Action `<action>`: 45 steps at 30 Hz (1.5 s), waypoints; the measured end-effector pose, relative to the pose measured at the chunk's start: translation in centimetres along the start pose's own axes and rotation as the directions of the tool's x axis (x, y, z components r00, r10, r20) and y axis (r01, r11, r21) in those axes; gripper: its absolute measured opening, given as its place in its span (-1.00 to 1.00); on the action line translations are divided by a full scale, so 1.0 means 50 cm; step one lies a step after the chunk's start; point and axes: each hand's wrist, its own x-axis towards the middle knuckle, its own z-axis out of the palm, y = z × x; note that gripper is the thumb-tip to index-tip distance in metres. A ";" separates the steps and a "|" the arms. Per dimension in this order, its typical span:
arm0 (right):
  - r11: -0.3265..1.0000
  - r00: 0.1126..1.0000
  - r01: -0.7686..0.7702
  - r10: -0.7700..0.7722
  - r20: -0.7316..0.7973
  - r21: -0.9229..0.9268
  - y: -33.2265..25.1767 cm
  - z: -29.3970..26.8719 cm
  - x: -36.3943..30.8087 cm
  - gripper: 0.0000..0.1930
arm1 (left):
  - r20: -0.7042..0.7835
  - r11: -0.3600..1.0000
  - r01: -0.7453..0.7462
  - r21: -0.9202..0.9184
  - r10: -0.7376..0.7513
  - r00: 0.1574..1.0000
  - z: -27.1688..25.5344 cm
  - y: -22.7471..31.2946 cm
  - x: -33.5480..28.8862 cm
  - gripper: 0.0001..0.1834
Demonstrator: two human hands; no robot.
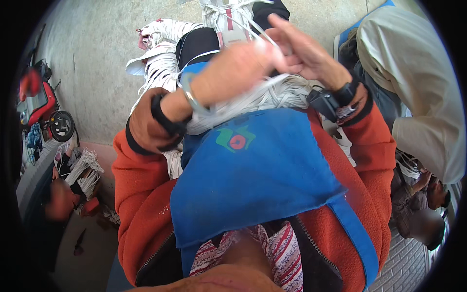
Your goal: Lacing white and pink sneakers while sitting outdoors.
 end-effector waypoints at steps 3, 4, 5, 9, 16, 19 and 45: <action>0.997 0.969 0.066 -0.071 0.238 0.029 0.020 0.053 0.010 -0.60 | 0.198 0.849 -0.018 -0.527 0.143 0.970 0.056 0.114 0.026 -0.86; 0.990 0.948 0.059 -0.096 0.303 0.129 0.023 0.053 0.026 -0.64 | 0.402 0.830 0.187 -0.525 0.049 0.914 0.052 0.143 0.031 -0.85; 0.986 0.942 0.123 -0.152 0.300 0.112 0.021 0.044 0.021 -0.71 | 0.393 0.828 0.166 -0.535 0.069 0.917 0.058 0.136 0.023 -0.83; 0.754 0.737 0.628 -0.497 0.459 -0.192 -0.032 0.011 -0.152 -0.71 | 0.614 0.670 0.503 -0.546 -0.089 0.784 -0.027 0.079 -0.018 -0.75; 0.191 0.498 0.829 0.179 0.849 -0.526 0.017 0.114 -0.114 -0.67 | 0.366 -0.256 0.263 -0.930 -0.710 0.602 0.010 -0.117 -0.033 -0.61; 0.180 0.515 0.820 0.180 0.838 -0.543 0.015 0.116 -0.093 -0.70 | 0.340 -0.240 0.242 -0.940 -0.723 0.602 -0.001 -0.147 -0.064 -0.71; -0.326 0.508 0.178 -0.778 0.371 -0.928 0.005 0.008 0.264 -0.91 | 0.009 0.732 0.659 0.172 -0.670 0.742 0.009 -0.082 -0.124 -0.70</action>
